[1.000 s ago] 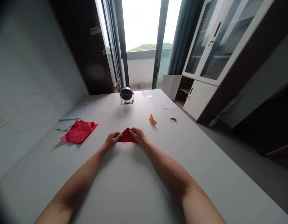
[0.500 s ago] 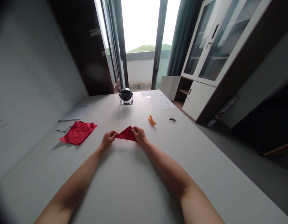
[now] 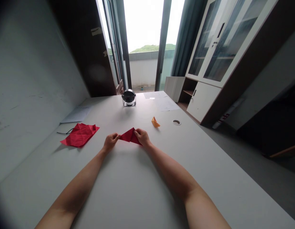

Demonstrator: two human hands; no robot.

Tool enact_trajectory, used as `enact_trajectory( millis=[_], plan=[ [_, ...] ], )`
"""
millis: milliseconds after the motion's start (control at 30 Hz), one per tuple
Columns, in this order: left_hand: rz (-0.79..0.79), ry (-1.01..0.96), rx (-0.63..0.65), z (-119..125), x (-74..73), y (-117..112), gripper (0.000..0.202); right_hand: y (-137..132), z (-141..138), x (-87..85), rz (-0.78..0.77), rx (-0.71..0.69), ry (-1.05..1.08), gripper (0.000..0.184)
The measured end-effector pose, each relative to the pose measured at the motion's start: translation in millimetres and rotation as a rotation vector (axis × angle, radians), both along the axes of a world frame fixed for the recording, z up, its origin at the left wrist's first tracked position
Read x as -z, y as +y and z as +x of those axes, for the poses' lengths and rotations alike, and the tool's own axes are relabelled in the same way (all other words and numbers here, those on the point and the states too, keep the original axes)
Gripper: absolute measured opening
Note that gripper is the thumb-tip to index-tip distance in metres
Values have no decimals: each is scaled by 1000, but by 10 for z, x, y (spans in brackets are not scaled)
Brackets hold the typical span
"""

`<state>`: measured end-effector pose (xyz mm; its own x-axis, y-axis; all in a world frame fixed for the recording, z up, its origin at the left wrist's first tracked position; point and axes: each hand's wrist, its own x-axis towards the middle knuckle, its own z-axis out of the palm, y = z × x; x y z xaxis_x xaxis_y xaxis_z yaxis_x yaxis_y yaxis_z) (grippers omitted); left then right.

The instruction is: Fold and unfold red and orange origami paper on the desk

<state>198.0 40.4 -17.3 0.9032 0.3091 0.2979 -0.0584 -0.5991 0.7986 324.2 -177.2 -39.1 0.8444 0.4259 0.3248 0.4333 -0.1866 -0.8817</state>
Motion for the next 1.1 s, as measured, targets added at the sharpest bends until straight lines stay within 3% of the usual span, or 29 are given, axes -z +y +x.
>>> enact_trajectory(
  millis=[367, 500, 600, 733, 867, 1100],
  plan=[
    [1, -38, -93, -2, 15, 20, 47, 2, 16, 13, 27, 8, 25, 41],
    [17, -54, -193, -14, -3, 49, 38, -1, 8, 3, 13, 0, 41, 43],
    [43, -80, -226, -16, -41, 24, 31, 14, -61, -25, -62, -80, 4, 42],
    [72, -98, -77, 6, -79, -108, 31, 44, -183, -96, -129, -218, -45, 39],
    [33, -30, 118, 24, -51, -225, 29, 44, -224, -163, -139, -251, -48, 39],
    [-88, 36, 184, 24, -3, -247, 29, 5, -228, -237, -152, -329, -45, 36]
  ],
)
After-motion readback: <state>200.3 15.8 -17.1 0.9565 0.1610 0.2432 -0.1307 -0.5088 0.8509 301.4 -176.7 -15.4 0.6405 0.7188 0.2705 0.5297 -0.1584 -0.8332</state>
